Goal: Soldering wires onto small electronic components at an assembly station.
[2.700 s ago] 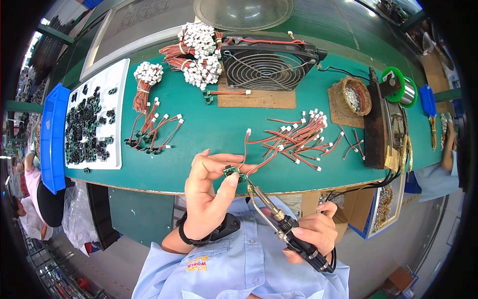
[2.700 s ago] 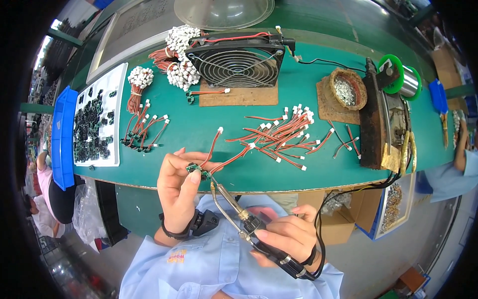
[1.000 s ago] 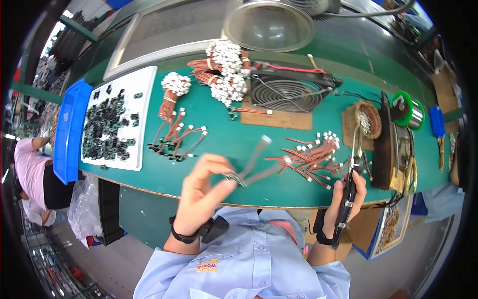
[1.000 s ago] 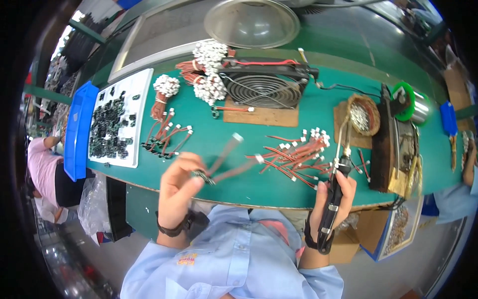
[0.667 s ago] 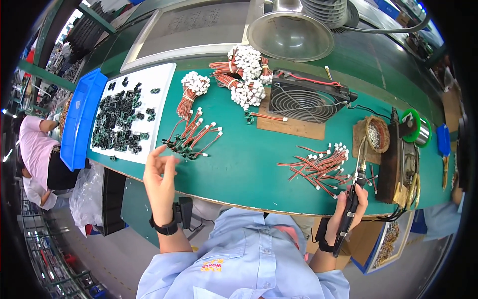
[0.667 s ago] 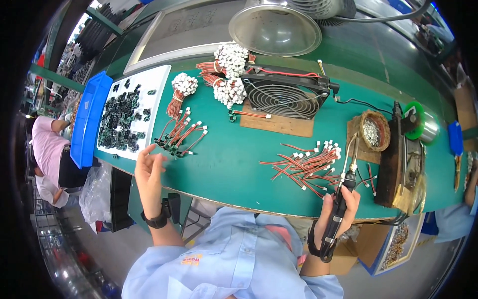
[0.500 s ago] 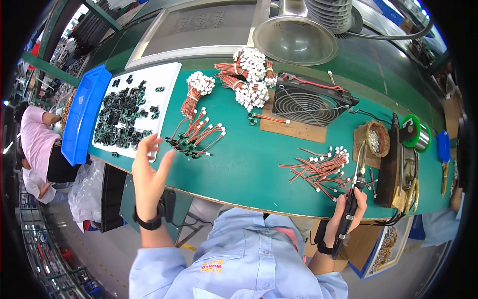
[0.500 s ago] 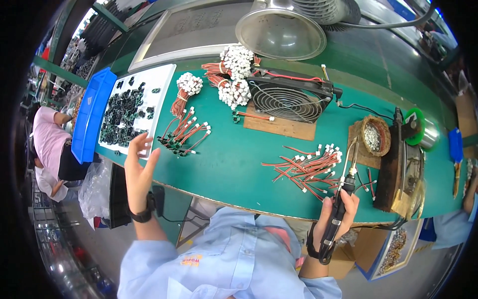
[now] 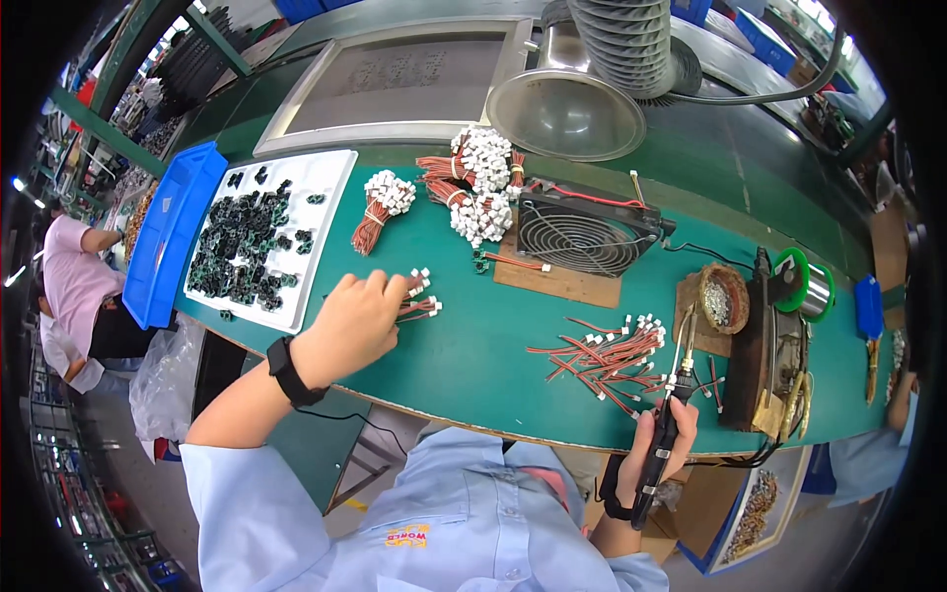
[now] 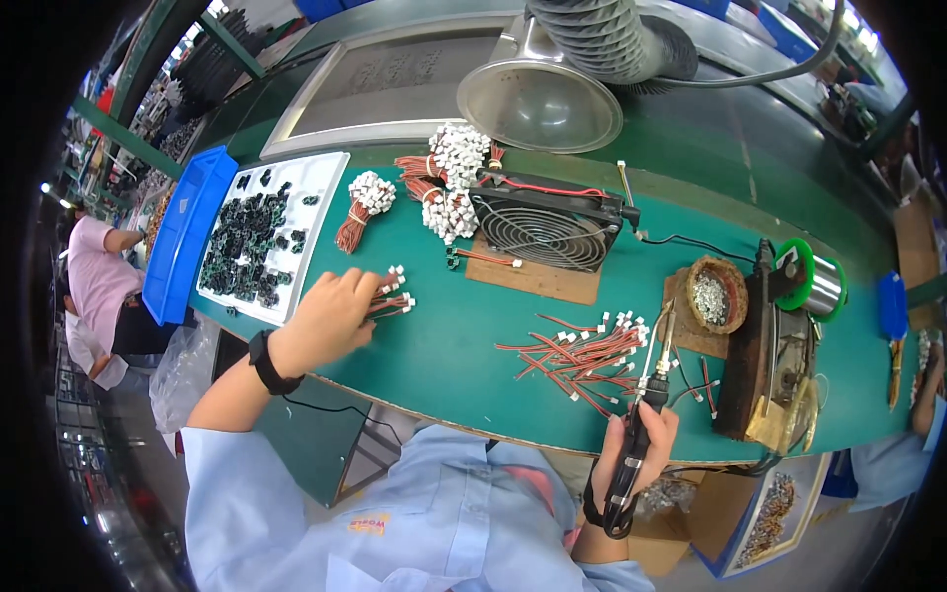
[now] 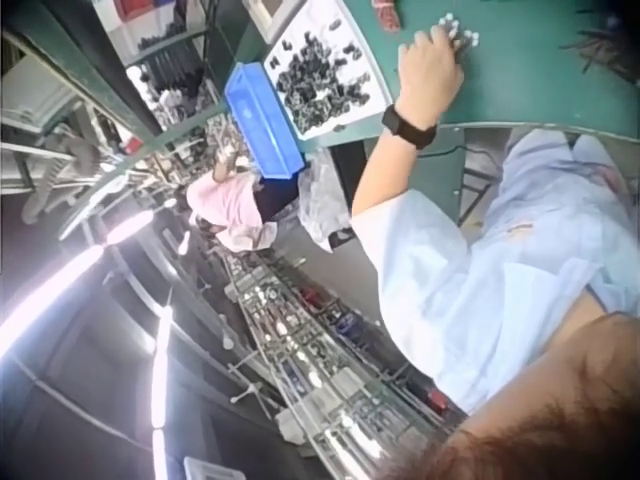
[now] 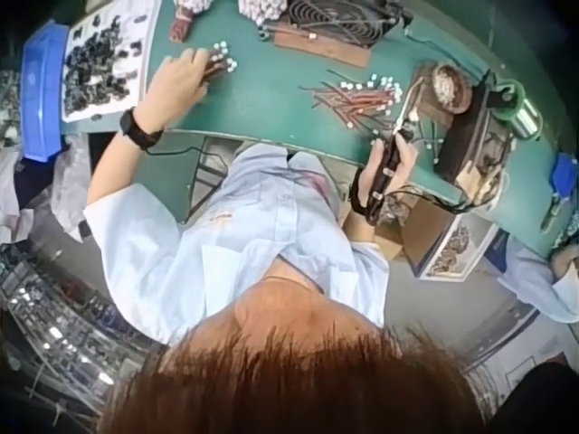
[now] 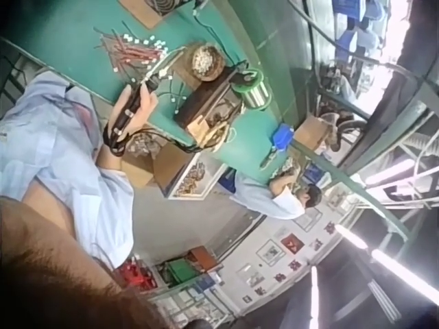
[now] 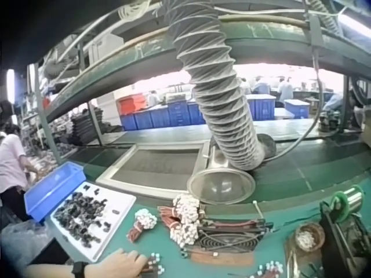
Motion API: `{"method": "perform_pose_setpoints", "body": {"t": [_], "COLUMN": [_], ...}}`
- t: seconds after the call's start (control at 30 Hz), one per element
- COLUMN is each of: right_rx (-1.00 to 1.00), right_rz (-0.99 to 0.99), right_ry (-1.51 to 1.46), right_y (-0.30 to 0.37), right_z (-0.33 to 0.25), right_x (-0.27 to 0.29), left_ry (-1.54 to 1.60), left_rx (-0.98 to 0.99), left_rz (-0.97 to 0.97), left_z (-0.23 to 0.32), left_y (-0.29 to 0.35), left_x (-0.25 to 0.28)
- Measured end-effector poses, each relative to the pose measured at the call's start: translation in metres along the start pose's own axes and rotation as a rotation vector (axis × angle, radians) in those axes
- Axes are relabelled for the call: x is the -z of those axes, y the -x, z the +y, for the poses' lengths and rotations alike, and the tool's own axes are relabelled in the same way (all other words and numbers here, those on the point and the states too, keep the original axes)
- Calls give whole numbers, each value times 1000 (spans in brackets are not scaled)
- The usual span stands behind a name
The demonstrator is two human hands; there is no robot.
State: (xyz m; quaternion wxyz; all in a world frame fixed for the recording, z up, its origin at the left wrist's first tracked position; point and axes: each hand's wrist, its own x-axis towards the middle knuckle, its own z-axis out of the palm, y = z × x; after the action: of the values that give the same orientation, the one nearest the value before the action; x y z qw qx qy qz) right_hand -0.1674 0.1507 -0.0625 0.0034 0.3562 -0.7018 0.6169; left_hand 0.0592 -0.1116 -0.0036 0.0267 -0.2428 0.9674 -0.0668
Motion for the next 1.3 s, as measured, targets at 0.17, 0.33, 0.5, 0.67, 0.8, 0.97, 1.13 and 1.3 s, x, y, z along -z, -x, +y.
{"method": "perform_pose_setpoints", "body": {"t": [0.17,0.33,0.5,0.67,0.8,0.97,1.13,1.3], "right_rx": [16,-2,-6,-11,-26,-89,-67,-8], "right_rz": [-1,-12,-3,-24,-44,27,0,-5], "right_ry": [-5,12,34,58,99,-25,106,317], "right_y": [-2,-3,-4,-1,0,8,-3,-8], "right_z": [3,1,-3,-10,-9,-3,-8,-28], "right_x": [2,4,6,4,4,3,4,-2], "left_ry": [-180,-298,-329,-462,-375,-168,231,310], "left_rx": [-172,-245,-14,259,410,577,882,1046], "left_rz": [-47,10,272,539,524,390,59,43], "left_z": [6,-8,-94,-169,-182,-224,-236,-230], "left_y": [-5,-24,-107,-135,-112,-6,117,147], "left_x": [-2,53,100,54,55,67,21,-24]}}
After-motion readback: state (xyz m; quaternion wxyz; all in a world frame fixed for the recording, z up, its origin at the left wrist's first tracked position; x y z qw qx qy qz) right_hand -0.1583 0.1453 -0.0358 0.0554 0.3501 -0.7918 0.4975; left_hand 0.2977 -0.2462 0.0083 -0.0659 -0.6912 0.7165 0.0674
